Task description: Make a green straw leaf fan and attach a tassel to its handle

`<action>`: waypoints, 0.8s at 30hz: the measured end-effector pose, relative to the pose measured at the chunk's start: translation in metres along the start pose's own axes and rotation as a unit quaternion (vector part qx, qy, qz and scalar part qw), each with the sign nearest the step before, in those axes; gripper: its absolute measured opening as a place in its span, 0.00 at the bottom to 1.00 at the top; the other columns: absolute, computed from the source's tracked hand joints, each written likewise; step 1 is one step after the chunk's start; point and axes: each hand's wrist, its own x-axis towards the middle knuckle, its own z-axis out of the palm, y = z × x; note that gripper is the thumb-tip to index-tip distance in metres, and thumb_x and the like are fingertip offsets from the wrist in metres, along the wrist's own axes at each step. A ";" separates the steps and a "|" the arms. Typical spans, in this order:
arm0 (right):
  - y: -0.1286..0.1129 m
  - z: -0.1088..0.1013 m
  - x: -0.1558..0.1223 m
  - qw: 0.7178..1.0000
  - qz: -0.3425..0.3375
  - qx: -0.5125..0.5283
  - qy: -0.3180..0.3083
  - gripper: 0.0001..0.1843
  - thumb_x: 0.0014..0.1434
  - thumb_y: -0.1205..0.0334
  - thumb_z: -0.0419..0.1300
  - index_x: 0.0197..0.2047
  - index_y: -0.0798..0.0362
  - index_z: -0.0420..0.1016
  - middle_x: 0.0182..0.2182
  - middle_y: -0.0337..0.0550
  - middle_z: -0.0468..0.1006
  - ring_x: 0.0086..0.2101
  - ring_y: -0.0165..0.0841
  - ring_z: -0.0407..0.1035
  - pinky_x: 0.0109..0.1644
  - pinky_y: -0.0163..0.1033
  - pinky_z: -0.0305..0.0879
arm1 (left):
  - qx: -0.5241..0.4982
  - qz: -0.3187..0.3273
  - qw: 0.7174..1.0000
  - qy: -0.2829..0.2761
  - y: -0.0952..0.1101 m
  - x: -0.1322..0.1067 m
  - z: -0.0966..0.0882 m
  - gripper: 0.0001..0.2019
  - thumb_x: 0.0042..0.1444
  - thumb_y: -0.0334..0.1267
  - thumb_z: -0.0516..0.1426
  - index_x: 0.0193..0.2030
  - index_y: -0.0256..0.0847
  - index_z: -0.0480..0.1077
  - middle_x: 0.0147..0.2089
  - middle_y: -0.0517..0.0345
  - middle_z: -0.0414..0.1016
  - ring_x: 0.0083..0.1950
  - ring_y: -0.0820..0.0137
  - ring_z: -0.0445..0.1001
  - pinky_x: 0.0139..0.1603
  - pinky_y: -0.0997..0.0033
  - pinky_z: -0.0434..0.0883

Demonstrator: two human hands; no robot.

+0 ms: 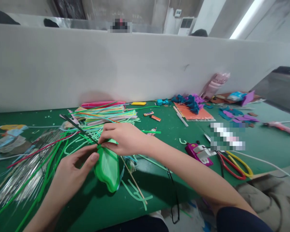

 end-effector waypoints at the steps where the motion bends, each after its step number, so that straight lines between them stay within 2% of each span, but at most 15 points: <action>1: -0.003 0.000 0.000 1.000 0.009 -0.014 -0.002 0.08 0.64 0.68 0.61 0.43 0.58 0.81 0.39 0.47 0.79 0.37 0.34 0.74 0.40 0.38 0.67 | 0.013 -0.003 1.000 -0.008 0.003 0.000 -0.002 0.27 0.54 0.61 0.60 0.48 0.40 0.79 0.47 0.50 0.85 0.48 0.54 0.83 0.47 0.61 0.78; 4: -0.013 0.000 0.000 0.998 0.035 -0.051 -0.008 0.08 0.63 0.67 0.61 0.42 0.58 0.81 0.39 0.47 0.79 0.35 0.35 0.73 0.35 0.37 0.64 | 0.078 0.024 0.997 -0.006 0.008 0.003 -0.007 0.23 0.54 0.58 0.62 0.45 0.40 0.81 0.46 0.50 0.86 0.48 0.53 0.83 0.49 0.59 0.78; 6: -0.018 -0.002 -0.002 0.997 0.043 -0.070 -0.013 0.08 0.63 0.66 0.61 0.42 0.59 0.81 0.38 0.48 0.79 0.34 0.35 0.73 0.33 0.37 0.61 | 0.119 0.072 0.990 -0.003 0.009 0.006 -0.010 0.17 0.58 0.52 0.59 0.43 0.42 0.81 0.43 0.52 0.86 0.45 0.54 0.84 0.46 0.60 0.77; 8: -0.022 -0.006 -0.003 0.995 0.055 -0.079 -0.013 0.07 0.62 0.67 0.61 0.40 0.59 0.81 0.36 0.47 0.78 0.32 0.34 0.71 0.32 0.37 0.59 | 0.144 0.129 0.981 -0.025 0.010 0.010 -0.014 0.14 0.62 0.47 0.57 0.42 0.44 0.81 0.41 0.55 0.86 0.40 0.57 0.84 0.41 0.63 0.76; 11: -0.026 -0.016 -0.005 0.996 0.073 -0.035 -0.023 0.04 0.60 0.68 0.64 0.36 0.58 0.82 0.32 0.43 0.77 0.30 0.31 0.70 0.33 0.35 0.59 | 0.152 0.185 0.967 -0.081 0.014 0.016 -0.024 0.12 0.64 0.44 0.56 0.41 0.45 0.81 0.40 0.57 0.86 0.38 0.61 0.83 0.38 0.68 0.74; 14: -0.025 -0.023 -0.007 0.996 0.055 0.052 -0.052 0.04 0.60 0.66 0.68 0.34 0.56 0.82 0.27 0.38 0.76 0.30 0.30 0.70 0.34 0.34 0.61 | 0.140 0.215 0.950 -0.178 0.019 0.022 -0.035 0.11 0.65 0.37 0.54 0.39 0.46 0.79 0.40 0.59 0.84 0.39 0.66 0.81 0.39 0.71 0.72; 16: -0.023 -0.022 -0.009 0.995 0.038 0.074 -0.057 0.05 0.60 0.63 0.69 0.33 0.55 0.82 0.26 0.37 0.75 0.31 0.30 0.70 0.34 0.34 0.61 | 0.113 0.231 0.936 -0.242 0.020 0.029 -0.041 0.13 0.65 0.31 0.52 0.39 0.46 0.79 0.40 0.60 0.82 0.40 0.69 0.80 0.41 0.74 0.72; 20: -0.015 -0.003 -0.013 0.998 0.010 0.066 0.012 0.06 0.61 0.62 0.68 0.41 0.54 0.81 0.35 0.41 0.80 0.35 0.31 0.73 0.37 0.34 0.65 | 0.030 0.226 0.929 -0.290 0.008 0.047 -0.045 0.11 0.63 0.31 0.56 0.38 0.46 0.81 0.43 0.59 0.80 0.43 0.71 0.77 0.45 0.77 0.71; 22: -0.009 0.008 -0.014 0.996 -0.022 0.075 0.052 0.08 0.63 0.65 0.66 0.46 0.53 0.80 0.42 0.43 0.82 0.38 0.31 0.75 0.39 0.35 0.67 | -0.013 0.199 0.928 -0.315 -0.003 0.058 -0.043 0.08 0.61 0.33 0.60 0.37 0.47 0.82 0.44 0.59 0.78 0.44 0.70 0.77 0.46 0.76 0.72; 24: -0.005 0.016 -0.013 0.993 -0.051 0.069 0.077 0.09 0.65 0.67 0.62 0.47 0.51 0.81 0.45 0.44 0.82 0.40 0.31 0.76 0.41 0.35 0.69 | -0.070 0.163 0.928 -0.328 -0.013 0.067 -0.040 0.06 0.58 0.34 0.63 0.36 0.47 0.83 0.44 0.58 0.79 0.45 0.68 0.77 0.47 0.73 0.73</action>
